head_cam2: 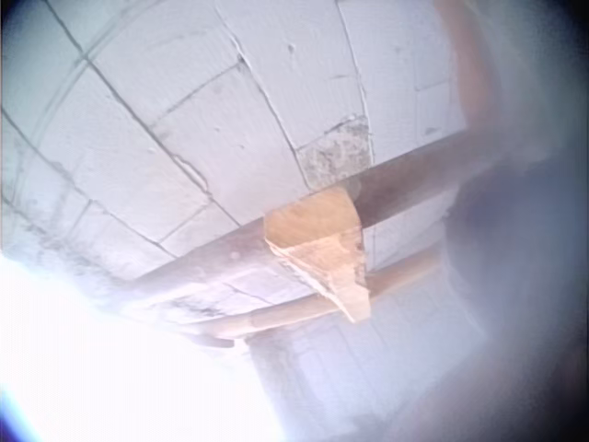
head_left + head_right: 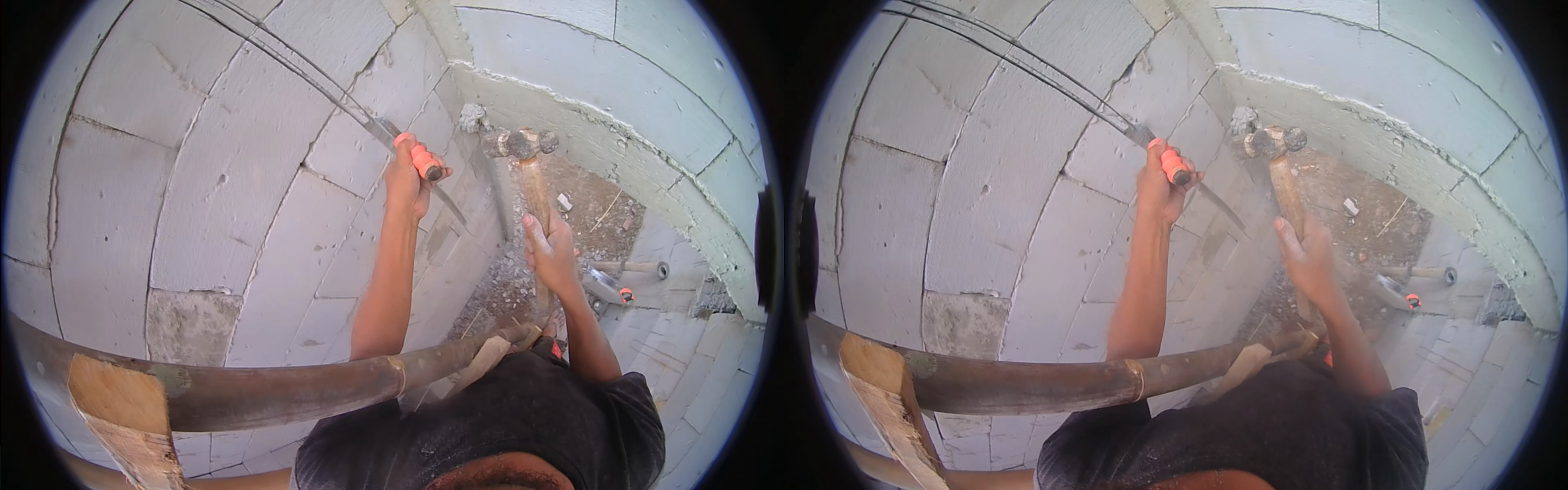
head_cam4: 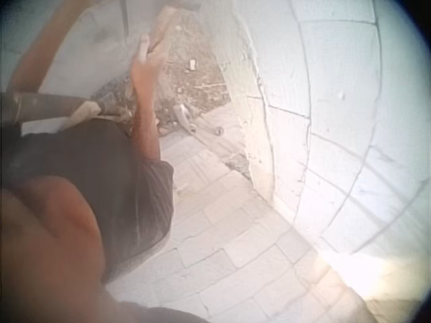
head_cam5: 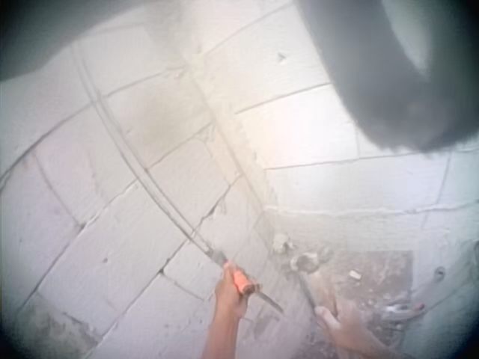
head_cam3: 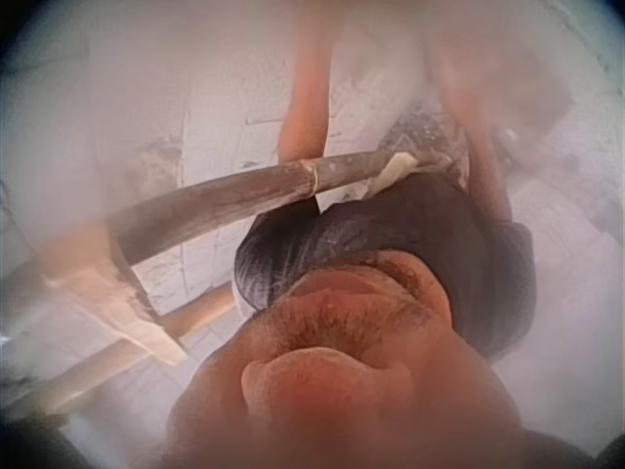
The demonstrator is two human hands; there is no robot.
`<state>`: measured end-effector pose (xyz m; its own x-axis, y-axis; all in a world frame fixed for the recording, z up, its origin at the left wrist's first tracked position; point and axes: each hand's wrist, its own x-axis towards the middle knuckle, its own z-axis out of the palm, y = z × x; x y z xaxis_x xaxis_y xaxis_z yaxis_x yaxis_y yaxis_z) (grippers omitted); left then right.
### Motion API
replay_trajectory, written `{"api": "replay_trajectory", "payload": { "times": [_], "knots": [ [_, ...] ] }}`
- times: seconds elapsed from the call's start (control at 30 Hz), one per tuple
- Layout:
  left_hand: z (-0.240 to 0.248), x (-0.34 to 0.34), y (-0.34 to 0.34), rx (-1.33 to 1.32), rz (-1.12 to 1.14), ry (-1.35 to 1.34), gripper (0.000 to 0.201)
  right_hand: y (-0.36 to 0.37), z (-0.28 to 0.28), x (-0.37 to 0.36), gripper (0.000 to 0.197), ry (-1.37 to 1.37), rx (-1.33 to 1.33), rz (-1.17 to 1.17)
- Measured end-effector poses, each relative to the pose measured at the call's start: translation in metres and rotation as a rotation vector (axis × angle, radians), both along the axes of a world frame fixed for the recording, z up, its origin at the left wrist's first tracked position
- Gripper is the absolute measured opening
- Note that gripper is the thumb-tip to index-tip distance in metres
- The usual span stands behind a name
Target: The person chips away concrete from a brick wall using a hammer and a chisel while standing on a wooden scaffold.
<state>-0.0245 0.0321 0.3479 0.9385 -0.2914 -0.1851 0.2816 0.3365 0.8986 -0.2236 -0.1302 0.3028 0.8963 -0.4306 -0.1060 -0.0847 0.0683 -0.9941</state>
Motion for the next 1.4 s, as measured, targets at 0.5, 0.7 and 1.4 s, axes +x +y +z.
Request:
{"api": "replay_trajectory", "payload": {
  "times": [0.5,0.7,1.4],
  "knots": [
    [0.001,-0.009,-0.004,-0.134,0.040,-0.220,0.033,0.004,0.013,0.002,0.032,-0.058,0.050,0.072],
    [0.014,-0.007,-0.017,-0.247,0.038,-0.164,0.033,0.007,0.025,-0.002,0.031,-0.093,0.100,0.065],
    [0.045,0.004,-0.023,-0.563,0.080,-0.030,0.034,0.036,0.016,0.024,0.035,-0.810,-0.144,-0.018]
  ]
}}
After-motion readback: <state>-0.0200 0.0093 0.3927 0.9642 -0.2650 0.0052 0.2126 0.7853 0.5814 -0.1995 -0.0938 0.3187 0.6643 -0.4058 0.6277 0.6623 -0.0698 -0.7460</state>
